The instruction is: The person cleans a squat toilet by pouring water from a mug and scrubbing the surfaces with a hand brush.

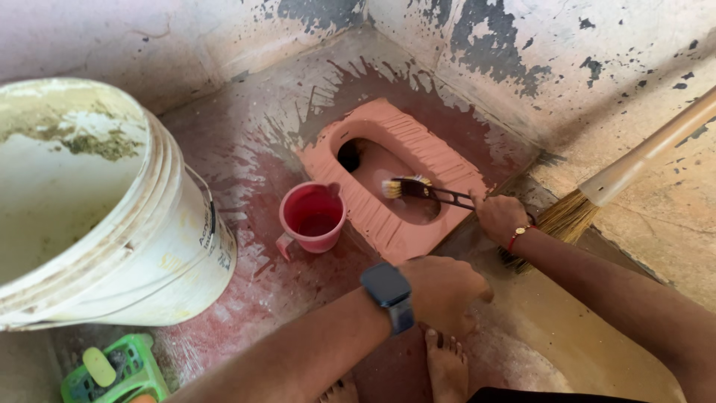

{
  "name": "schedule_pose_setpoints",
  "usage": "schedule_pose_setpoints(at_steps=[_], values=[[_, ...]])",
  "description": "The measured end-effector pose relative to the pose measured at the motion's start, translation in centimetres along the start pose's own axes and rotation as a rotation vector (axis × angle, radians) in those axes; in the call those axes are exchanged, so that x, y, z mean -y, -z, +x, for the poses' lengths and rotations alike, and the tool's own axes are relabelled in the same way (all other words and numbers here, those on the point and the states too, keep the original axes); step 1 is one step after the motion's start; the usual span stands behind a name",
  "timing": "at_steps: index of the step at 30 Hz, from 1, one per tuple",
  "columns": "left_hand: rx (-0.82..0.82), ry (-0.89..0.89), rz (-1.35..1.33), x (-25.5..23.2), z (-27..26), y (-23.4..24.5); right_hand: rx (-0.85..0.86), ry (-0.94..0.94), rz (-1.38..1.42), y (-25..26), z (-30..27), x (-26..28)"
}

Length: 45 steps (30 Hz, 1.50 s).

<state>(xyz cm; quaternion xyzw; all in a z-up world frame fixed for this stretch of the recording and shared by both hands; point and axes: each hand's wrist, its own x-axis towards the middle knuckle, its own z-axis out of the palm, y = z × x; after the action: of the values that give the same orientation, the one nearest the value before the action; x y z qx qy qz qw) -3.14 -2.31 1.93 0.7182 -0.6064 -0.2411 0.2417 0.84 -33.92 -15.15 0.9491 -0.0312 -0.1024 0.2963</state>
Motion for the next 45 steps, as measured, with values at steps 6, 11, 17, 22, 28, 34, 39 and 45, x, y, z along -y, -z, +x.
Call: schedule_pose_setpoints(at_steps=[6,11,17,22,28,34,39,45], values=[[-0.162,0.476,0.2,5.3,-2.5,2.1,-0.158,-0.022,0.044,1.9,1.9,-0.6],[-0.675,0.641,0.309,9.2,-3.9,3.4,-0.242,-0.122,0.209,3.6,4.7,0.8],[-0.377,0.39,0.208,5.2,-2.1,2.3,-0.315,-0.004,0.095,-1.9,2.4,1.2],[-0.081,0.024,0.423,3.6,-2.2,0.9,-0.004,0.036,-0.078,-1.8,-1.0,-0.3],[-0.108,0.48,0.438,6.7,-4.4,3.2,-0.121,-0.069,0.013,2.1,1.6,-1.1],[-0.233,0.556,0.424,9.0,-4.9,2.1,-0.163,-0.167,0.262,2.4,6.7,1.1],[-0.172,0.47,0.382,8.6,-4.8,1.5,-0.195,-0.094,0.055,-1.0,2.4,-0.4],[-0.187,0.4,0.389,7.8,-4.5,1.4,-0.077,0.092,-0.205,-1.1,-5.7,-4.6]])
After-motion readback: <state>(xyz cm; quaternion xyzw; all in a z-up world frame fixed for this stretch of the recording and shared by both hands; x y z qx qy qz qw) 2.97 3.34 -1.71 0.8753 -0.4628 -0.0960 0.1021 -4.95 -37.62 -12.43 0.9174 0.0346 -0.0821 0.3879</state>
